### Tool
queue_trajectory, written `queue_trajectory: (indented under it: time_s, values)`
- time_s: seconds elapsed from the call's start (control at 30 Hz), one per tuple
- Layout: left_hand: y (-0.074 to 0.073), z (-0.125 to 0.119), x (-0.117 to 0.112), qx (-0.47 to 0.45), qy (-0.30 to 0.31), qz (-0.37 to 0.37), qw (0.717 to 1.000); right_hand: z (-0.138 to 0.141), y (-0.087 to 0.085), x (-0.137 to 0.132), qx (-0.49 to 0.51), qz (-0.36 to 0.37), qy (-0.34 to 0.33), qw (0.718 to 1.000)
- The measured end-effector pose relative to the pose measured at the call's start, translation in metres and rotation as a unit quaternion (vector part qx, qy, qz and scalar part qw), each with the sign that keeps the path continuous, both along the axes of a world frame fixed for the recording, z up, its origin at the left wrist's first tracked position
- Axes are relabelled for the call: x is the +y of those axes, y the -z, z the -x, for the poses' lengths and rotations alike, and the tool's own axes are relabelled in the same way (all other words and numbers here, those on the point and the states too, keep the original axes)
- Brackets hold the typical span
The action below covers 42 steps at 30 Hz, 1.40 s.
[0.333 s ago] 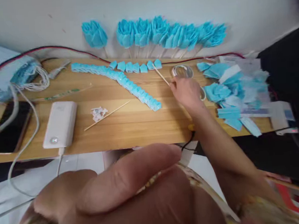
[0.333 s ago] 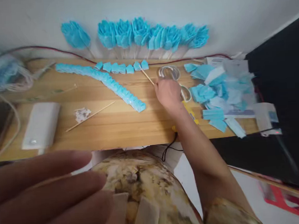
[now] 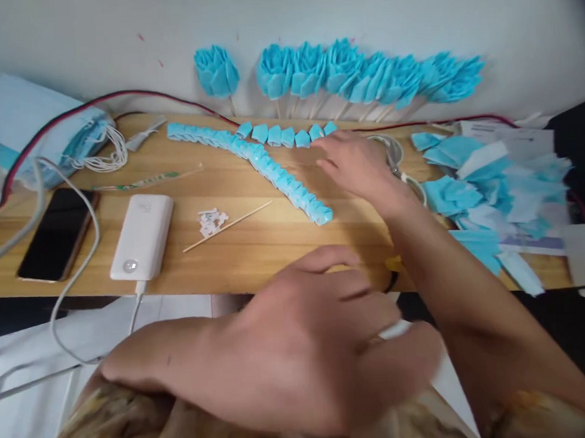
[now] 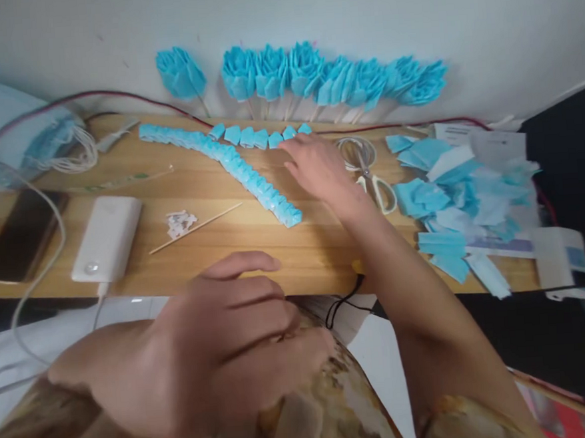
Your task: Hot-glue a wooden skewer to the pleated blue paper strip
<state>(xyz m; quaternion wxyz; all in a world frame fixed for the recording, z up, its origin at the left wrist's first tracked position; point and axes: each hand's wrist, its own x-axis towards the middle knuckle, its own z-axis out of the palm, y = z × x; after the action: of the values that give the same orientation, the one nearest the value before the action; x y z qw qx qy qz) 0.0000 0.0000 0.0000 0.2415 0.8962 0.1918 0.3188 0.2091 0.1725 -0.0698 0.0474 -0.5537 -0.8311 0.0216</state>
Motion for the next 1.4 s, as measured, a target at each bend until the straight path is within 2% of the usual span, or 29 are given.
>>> queue_trajectory:
  time_s: [0.03,0.1,0.2,0.3,0.43,0.53,0.67,0.83,0.93,1.0,1.07,1.17,1.27,1.33,1.4]
  values:
    - [0.000,-0.002,0.005,-0.002,-0.001,-0.025,1.000,0.005,0.004,0.007,0.017,-0.004,-0.033,0.999]
    - [0.010,-0.002,0.011,-0.017,-0.021,-0.046,0.999,0.020,0.013,0.025,0.053,-0.019,-0.095,0.994]
    - [0.034,0.007,0.009,-0.001,-0.033,-0.014,0.999,0.049,0.025,0.055,0.072,-0.015,-0.154,0.985]
    - [0.049,0.018,0.005,0.006,-0.042,0.021,0.999,0.081,0.032,0.081,0.077,-0.005,-0.171,0.982]
    - [0.057,0.033,0.006,0.019,-0.072,0.071,0.995,0.108,0.038,0.106,0.055,0.002,-0.209,0.976]
    - [0.065,0.042,0.008,0.016,-0.096,0.088,0.991,0.105,0.044,0.116,0.036,0.014,-0.227,0.973]
    - [0.075,0.047,0.011,0.007,-0.108,0.076,0.991,0.079,0.052,0.118,0.058,0.011,-0.221,0.974]
    - [0.070,0.052,0.019,0.019,-0.107,0.047,0.993,0.045,0.059,0.113,0.104,-0.010,-0.223,0.969]
    - [0.058,0.071,0.035,0.062,-0.124,0.001,0.990,0.035,0.056,0.103,0.151,-0.020,-0.212,0.965]
    - [0.049,0.093,0.055,0.118,-0.174,-0.026,0.977,0.030,0.048,0.091,0.182,-0.034,-0.200,0.962]
    - [0.041,0.119,0.080,0.169,-0.255,-0.036,0.951,0.024,0.037,0.073,0.203,-0.042,-0.199,0.958]
    - [0.036,0.153,0.124,0.279,-0.374,0.026,0.884,0.014,0.013,0.034,0.221,-0.038,-0.204,0.953]
    - [0.045,0.170,0.161,0.361,-0.413,0.082,0.832,-0.002,-0.012,-0.015,0.214,-0.040,-0.191,0.957]
    - [0.056,0.171,0.177,0.397,-0.407,0.104,0.816,-0.017,-0.026,-0.047,0.210,-0.046,-0.166,0.962]
    - [0.066,0.169,0.186,0.423,-0.400,0.111,0.806,-0.035,-0.033,-0.075,0.227,-0.065,-0.114,0.965]
